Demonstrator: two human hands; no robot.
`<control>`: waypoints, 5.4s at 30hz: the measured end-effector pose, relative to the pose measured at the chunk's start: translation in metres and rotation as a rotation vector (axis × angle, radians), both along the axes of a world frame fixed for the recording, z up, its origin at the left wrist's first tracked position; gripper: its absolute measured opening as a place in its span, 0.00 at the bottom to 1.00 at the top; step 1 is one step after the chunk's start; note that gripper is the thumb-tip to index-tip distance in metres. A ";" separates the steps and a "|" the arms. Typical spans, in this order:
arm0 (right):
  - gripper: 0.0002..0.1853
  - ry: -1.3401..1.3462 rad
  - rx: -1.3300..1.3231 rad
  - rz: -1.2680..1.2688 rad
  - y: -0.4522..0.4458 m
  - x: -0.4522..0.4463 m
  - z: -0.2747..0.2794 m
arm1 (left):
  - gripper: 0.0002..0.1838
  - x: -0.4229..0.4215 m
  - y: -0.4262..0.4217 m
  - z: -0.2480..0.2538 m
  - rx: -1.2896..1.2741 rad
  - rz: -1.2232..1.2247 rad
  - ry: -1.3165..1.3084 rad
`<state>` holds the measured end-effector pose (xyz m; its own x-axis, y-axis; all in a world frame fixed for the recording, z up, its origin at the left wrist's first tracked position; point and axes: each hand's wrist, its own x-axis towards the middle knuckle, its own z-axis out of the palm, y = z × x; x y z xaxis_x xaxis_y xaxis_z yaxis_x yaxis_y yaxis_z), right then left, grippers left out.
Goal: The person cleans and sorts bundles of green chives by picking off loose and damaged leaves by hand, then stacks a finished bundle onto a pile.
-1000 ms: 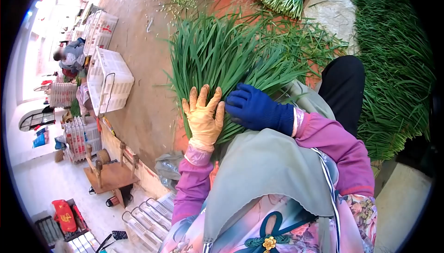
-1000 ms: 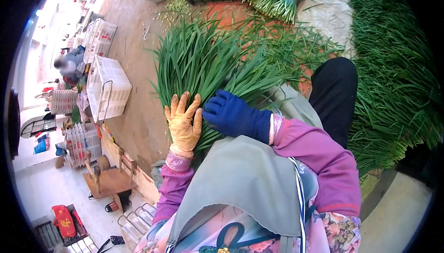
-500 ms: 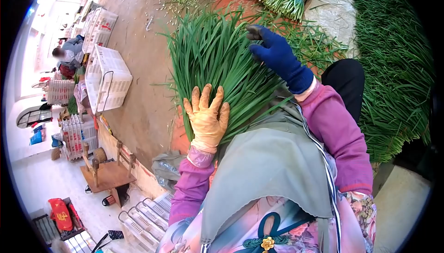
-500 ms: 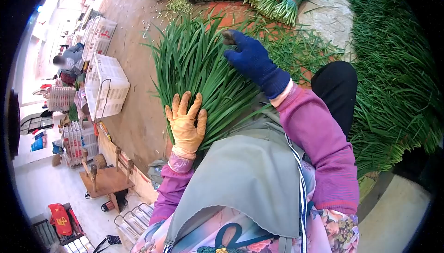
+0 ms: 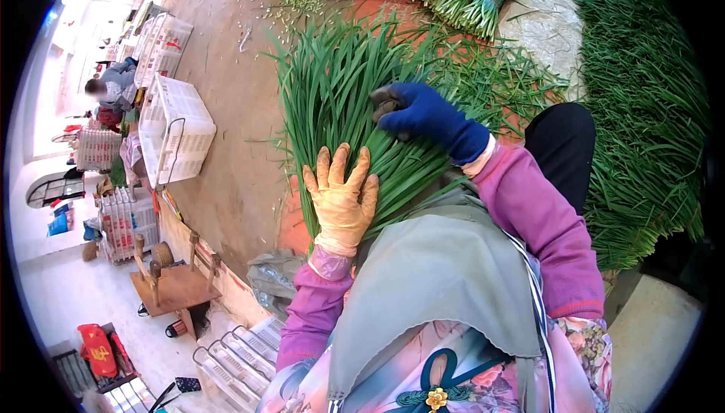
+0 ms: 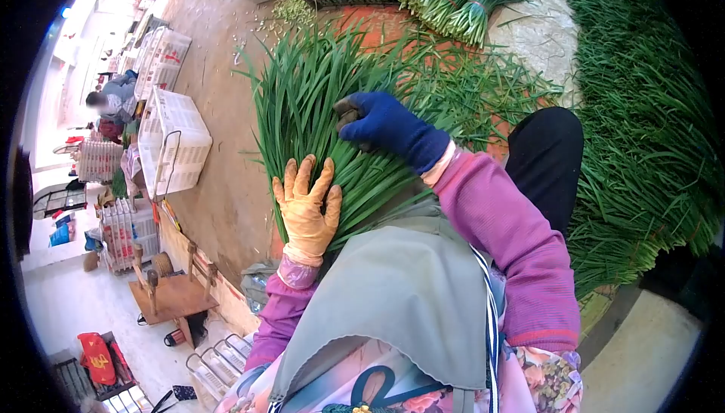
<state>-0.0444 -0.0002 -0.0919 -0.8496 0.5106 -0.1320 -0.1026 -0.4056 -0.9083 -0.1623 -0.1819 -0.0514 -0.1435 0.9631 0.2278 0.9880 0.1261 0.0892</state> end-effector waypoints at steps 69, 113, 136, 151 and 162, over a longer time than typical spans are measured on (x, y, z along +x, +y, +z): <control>0.13 -0.383 0.932 -0.080 -0.061 0.023 -0.006 | 0.32 0.002 0.003 -0.001 -0.010 -0.036 0.000; 0.07 0.290 0.098 -0.051 -0.056 0.006 0.035 | 0.26 0.007 0.010 -0.007 0.050 -0.105 0.027; 0.22 -0.146 1.931 -0.573 0.006 0.028 0.038 | 0.23 0.017 0.009 0.009 -0.060 -0.110 0.072; 0.18 -0.352 1.381 -0.141 0.015 0.100 -0.003 | 0.35 0.013 -0.014 0.010 -0.129 -0.149 0.006; 0.14 -0.135 1.141 -0.694 0.085 0.055 0.055 | 0.30 0.004 -0.024 0.016 -0.148 -0.218 -0.091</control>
